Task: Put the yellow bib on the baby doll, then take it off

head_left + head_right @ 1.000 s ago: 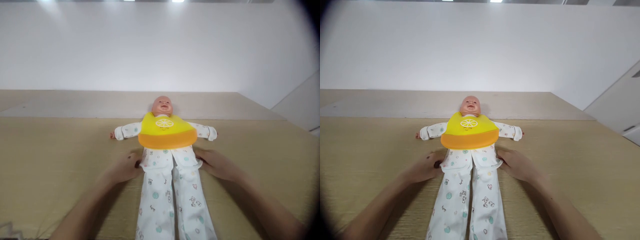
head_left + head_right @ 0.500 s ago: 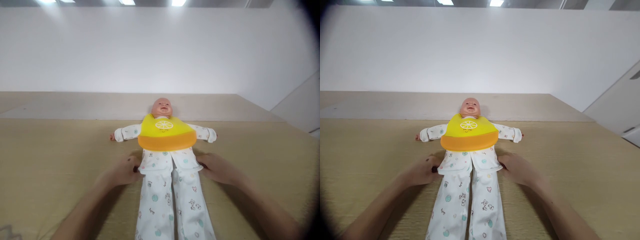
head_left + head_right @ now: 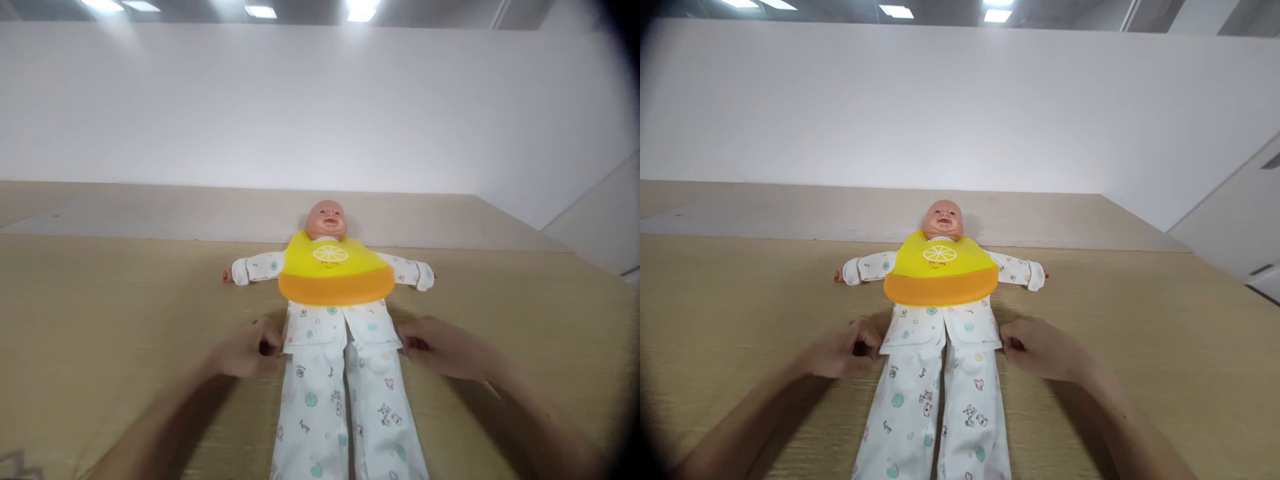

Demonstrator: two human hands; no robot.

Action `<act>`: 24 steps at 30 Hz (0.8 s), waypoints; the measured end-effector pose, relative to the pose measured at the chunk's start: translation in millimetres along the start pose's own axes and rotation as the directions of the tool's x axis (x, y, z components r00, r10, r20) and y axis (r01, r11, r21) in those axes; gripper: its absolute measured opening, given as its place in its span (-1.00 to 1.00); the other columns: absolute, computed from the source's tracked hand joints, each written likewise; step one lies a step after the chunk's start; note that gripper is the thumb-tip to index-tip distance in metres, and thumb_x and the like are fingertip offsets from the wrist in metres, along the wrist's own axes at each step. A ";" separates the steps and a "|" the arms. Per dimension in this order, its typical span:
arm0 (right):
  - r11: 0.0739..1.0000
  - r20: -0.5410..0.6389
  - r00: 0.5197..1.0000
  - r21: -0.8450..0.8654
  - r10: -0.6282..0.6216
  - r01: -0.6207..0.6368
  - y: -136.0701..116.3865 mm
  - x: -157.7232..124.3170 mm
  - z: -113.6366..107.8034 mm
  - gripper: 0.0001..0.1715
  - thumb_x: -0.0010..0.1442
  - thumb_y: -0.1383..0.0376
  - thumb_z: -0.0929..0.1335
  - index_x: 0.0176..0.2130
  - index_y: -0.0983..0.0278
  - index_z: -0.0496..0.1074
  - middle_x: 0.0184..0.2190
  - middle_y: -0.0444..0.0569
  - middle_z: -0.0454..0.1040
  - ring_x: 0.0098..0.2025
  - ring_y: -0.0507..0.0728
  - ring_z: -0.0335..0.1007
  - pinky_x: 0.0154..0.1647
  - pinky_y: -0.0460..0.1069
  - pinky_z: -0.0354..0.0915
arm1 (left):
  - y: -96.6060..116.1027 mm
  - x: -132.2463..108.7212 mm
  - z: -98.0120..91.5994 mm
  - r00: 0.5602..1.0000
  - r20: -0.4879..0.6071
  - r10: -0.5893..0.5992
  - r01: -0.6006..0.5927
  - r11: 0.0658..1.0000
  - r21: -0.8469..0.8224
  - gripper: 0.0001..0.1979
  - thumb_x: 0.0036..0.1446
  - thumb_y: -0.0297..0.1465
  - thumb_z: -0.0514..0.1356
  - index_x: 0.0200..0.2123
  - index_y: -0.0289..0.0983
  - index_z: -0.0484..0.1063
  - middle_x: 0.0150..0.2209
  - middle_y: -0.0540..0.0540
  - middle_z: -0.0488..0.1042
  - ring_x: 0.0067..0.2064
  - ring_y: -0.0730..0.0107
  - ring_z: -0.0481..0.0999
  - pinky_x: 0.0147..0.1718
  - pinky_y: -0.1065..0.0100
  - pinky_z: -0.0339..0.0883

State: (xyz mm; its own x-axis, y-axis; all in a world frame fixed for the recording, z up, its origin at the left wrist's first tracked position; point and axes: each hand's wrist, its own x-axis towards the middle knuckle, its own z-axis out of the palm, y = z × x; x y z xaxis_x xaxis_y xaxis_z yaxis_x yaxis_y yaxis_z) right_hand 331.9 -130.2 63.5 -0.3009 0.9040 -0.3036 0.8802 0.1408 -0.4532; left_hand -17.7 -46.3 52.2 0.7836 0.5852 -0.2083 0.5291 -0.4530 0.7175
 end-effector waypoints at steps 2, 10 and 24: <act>0.997 0.023 1.000 0.076 0.015 -0.017 9.5 -1.5 -5.2 -0.88 0.08 0.38 0.24 -0.46 0.29 0.33 -0.46 -0.10 0.41 -0.40 0.04 0.28 -0.41 -0.09 0.13 | -5.8 -1.7 -9.6 0.998 0.063 0.025 -0.019 0.995 -0.101 -0.69 -0.09 -0.42 0.12 -0.70 -0.25 0.01 -0.67 0.09 -0.05 -0.58 0.55 -0.06 -0.59 0.36 -0.20; 0.867 -0.210 0.976 0.495 0.056 0.057 21.0 22.8 -53.9 -0.68 0.14 0.09 0.31 -0.42 0.29 0.44 -0.44 -0.08 0.43 -0.34 0.07 0.31 -0.28 -0.07 0.23 | 0.3 16.0 -50.1 0.837 -0.519 -0.173 0.024 0.959 -0.281 -0.70 0.03 -0.31 0.11 -0.68 -0.26 0.20 -0.61 0.05 0.16 -0.49 0.46 0.15 -0.49 0.40 0.02; 0.389 -0.312 0.852 0.910 0.420 0.142 24.1 176.6 -88.4 -0.83 0.05 0.33 0.38 -0.29 0.36 0.40 -0.25 0.13 0.49 -0.26 0.16 0.46 -0.25 0.00 0.42 | -22.8 155.4 -128.6 0.674 -0.531 -0.513 -0.056 0.682 -0.729 -0.69 -0.20 -0.30 0.29 -0.35 -0.33 0.42 -0.48 -0.24 0.52 -0.37 0.12 0.56 -0.29 0.16 0.42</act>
State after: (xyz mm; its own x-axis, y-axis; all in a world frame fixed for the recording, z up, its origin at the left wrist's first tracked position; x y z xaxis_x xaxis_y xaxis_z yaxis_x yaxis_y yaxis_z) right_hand 332.4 68.5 73.1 0.2274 0.9556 -0.1874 -0.0348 -0.1843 -0.9823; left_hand 50.2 141.4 89.0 0.0843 0.9842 -0.1556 0.0796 0.1490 0.9856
